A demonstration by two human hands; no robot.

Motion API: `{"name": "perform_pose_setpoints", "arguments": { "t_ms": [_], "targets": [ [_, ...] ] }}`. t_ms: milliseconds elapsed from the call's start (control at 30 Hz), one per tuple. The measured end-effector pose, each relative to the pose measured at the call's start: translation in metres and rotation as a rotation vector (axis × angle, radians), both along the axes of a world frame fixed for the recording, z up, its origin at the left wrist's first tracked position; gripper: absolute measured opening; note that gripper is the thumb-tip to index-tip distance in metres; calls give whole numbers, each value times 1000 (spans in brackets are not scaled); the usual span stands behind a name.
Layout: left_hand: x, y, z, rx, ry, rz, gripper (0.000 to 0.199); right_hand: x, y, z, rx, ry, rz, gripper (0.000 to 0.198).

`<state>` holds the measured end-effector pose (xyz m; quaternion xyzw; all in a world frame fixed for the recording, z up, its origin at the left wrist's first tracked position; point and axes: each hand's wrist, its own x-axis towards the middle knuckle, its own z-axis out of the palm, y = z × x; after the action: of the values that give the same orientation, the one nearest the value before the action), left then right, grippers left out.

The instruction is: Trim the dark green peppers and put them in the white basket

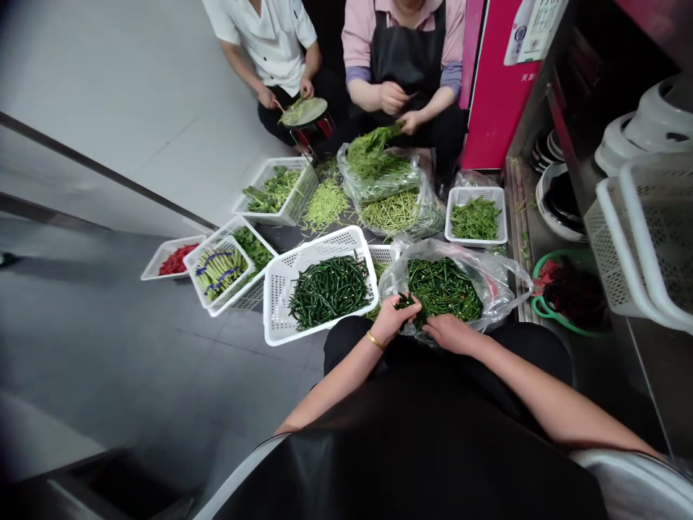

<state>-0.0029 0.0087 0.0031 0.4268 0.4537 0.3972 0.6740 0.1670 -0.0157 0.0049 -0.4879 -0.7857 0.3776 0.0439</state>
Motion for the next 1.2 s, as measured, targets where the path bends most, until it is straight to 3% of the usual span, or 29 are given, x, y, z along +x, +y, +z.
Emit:
{"name": "perform_pose_setpoints", "arguments": {
  "t_ms": [133, 200, 300, 367, 467, 533, 667, 800, 900, 967, 1067, 1200],
  "targets": [
    [4, -11, 20, 237, 127, -7, 21, 1, 1, 15, 95, -367, 128, 29],
    [3, -11, 31, 265, 101, 34, 21, 1, 2, 22, 130, -444, 177, 26],
    [-7, -1, 40, 36, -117, 178, 28, 5, 12, 26, 172, -437, 241, 23],
    [-16, 7, 39, -171, -305, 181, 35, 8, 32, 21, 152, -448, 200, 29],
    [-22, 12, 29, -355, -462, 58, 39, 8, 77, 4, 91, -493, -85, 47],
    [-20, 11, 22, -417, -468, 5, 36, 6, 105, -11, 68, -483, -269, 42],
    [-13, 13, 13, -436, -370, 25, 37, 15, 128, -26, -54, -271, -387, 20],
    [3, 27, 4, -282, -220, 114, 33, 36, 108, -12, -185, 172, -512, 24],
    [20, 36, -2, -210, -81, 69, 33, 36, 84, 3, -106, 328, -415, 26],
    [27, 37, -3, -227, -49, -9, 32, 31, 74, 5, 91, 202, -369, 25],
    [25, 31, -3, -303, -132, -40, 30, 25, 73, -7, 319, -178, -358, 24],
    [7, 21, -1, -406, -283, 28, 39, 21, 89, -35, 135, -491, -311, 35]
  ]
}}
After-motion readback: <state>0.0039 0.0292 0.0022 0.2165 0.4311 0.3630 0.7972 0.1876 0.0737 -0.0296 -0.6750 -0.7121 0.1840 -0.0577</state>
